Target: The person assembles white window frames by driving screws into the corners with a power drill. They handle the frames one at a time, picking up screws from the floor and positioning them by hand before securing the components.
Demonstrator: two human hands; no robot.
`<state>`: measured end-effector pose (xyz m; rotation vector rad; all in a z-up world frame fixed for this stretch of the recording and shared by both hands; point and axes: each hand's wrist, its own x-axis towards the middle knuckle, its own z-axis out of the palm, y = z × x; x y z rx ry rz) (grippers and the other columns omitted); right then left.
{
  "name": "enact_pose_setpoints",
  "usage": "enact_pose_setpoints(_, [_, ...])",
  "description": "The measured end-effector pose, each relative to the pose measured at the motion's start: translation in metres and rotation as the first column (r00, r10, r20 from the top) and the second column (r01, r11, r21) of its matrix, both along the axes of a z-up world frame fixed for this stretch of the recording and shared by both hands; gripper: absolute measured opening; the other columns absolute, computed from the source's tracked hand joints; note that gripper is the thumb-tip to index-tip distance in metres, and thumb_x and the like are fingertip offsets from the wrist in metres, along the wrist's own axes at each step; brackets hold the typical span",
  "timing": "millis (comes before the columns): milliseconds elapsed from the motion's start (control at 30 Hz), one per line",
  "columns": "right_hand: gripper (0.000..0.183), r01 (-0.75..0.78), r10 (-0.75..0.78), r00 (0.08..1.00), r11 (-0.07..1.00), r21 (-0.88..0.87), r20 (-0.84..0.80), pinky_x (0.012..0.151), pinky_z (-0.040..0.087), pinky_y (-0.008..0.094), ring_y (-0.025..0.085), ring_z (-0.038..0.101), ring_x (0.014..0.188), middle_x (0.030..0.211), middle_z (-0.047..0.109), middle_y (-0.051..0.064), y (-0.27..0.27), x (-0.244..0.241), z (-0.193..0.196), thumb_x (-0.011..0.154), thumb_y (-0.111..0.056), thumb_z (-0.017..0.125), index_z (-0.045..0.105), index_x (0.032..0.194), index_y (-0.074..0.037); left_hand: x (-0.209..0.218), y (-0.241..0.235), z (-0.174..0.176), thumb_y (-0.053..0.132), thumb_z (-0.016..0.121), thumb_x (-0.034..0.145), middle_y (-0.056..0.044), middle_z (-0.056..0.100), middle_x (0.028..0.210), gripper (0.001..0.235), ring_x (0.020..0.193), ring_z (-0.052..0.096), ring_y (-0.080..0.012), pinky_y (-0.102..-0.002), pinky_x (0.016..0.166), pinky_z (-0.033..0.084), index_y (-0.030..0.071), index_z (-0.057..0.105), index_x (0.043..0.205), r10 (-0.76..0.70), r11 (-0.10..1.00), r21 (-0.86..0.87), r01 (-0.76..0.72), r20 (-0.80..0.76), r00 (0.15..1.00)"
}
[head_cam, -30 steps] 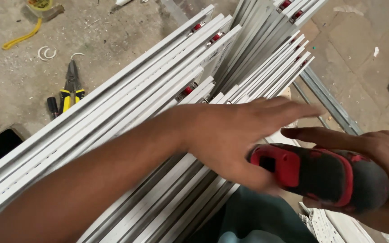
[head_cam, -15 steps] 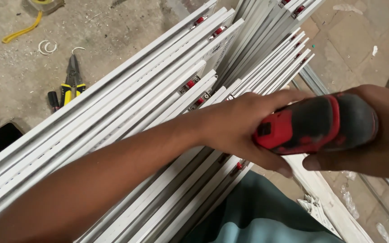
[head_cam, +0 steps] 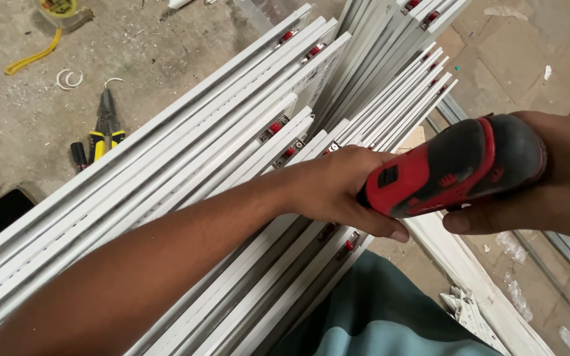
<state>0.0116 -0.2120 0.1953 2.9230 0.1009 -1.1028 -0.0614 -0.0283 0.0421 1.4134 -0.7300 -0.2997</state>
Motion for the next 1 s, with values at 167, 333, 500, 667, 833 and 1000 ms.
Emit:
enact_pose_setpoints(167, [0.062,-0.037,0.037,0.999,0.998,-0.058,-0.009,0.093,0.064,0.038,0.021,0.077,0.097,0.102,0.076,0.007,-0.001,0.002,-0.003,0.062,-0.016,0.106,0.073,0.114,-0.016,0.0,0.0,-0.001,0.021,0.086,0.088,0.002,0.069,0.083,0.037,0.076,0.062,-0.0053,-0.025,0.071,0.054,0.004,0.067,0.115,-0.016,1.0,-0.014,0.016,-0.006,1.0])
enact_pose_setpoints(333, [0.061,-0.059,0.054,0.997,0.995,-0.081,-0.056,0.096,0.063,0.035,0.018,0.076,0.099,0.102,0.08,0.004,0.0,0.002,-0.002,0.062,-0.018,0.106,0.074,0.113,-0.019,-0.002,-0.002,-0.002,0.02,0.085,0.088,0.002,0.068,0.085,0.037,0.078,0.061,-0.0048,-0.025,0.073,0.055,0.004,0.066,0.115,-0.021,0.999,-0.049,0.02,-0.018,1.0])
enact_pose_setpoints(500, [0.068,-0.045,0.046,0.999,0.998,-0.032,0.004,0.095,0.063,0.037,0.019,0.076,0.098,0.103,0.079,0.004,-0.009,0.002,-0.004,0.057,-0.019,0.108,0.073,0.115,-0.019,-0.001,-0.003,-0.005,0.019,0.086,0.088,0.0,0.069,0.089,0.038,0.08,0.061,-0.0058,-0.026,0.074,0.056,0.003,0.065,0.114,-0.02,0.997,-0.075,0.019,-0.006,1.0])
enact_pose_setpoints(667, [0.065,-0.121,0.115,0.992,0.983,-0.142,-0.046,0.096,0.063,0.035,0.017,0.076,0.099,0.104,0.079,0.003,0.0,0.0,0.001,0.061,-0.025,0.103,0.075,0.119,-0.021,-0.001,-0.004,-0.004,0.02,0.087,0.085,-0.001,0.071,0.088,0.041,0.079,0.062,-0.0059,-0.026,0.074,0.056,0.003,0.066,0.116,0.005,0.999,-0.032,-0.005,0.001,1.0])
enact_pose_setpoints(833, [0.07,-0.187,0.181,0.975,0.982,-0.032,-0.13,0.095,0.06,0.033,0.015,0.076,0.098,0.104,0.077,-0.001,-0.016,0.01,-0.008,0.063,-0.029,0.105,0.072,0.124,-0.028,-0.001,-0.003,-0.002,0.022,0.086,0.085,-0.001,0.072,0.086,0.039,0.077,0.065,-0.0068,-0.026,0.073,0.057,0.003,0.067,0.113,-0.012,1.0,-0.003,0.011,-0.027,1.0])
enact_pose_setpoints(1000, [0.096,-0.388,0.429,0.876,0.898,0.206,-0.219,0.088,0.056,0.035,0.013,0.074,0.097,0.112,0.074,-0.007,-0.017,0.021,-0.01,0.062,-0.034,0.099,0.057,0.148,-0.037,-0.001,-0.006,0.001,0.029,0.089,0.08,-0.004,0.071,0.08,0.041,0.069,0.065,-0.0126,-0.028,0.068,0.056,0.003,0.068,0.103,0.021,0.99,0.141,-0.026,0.041,0.999])
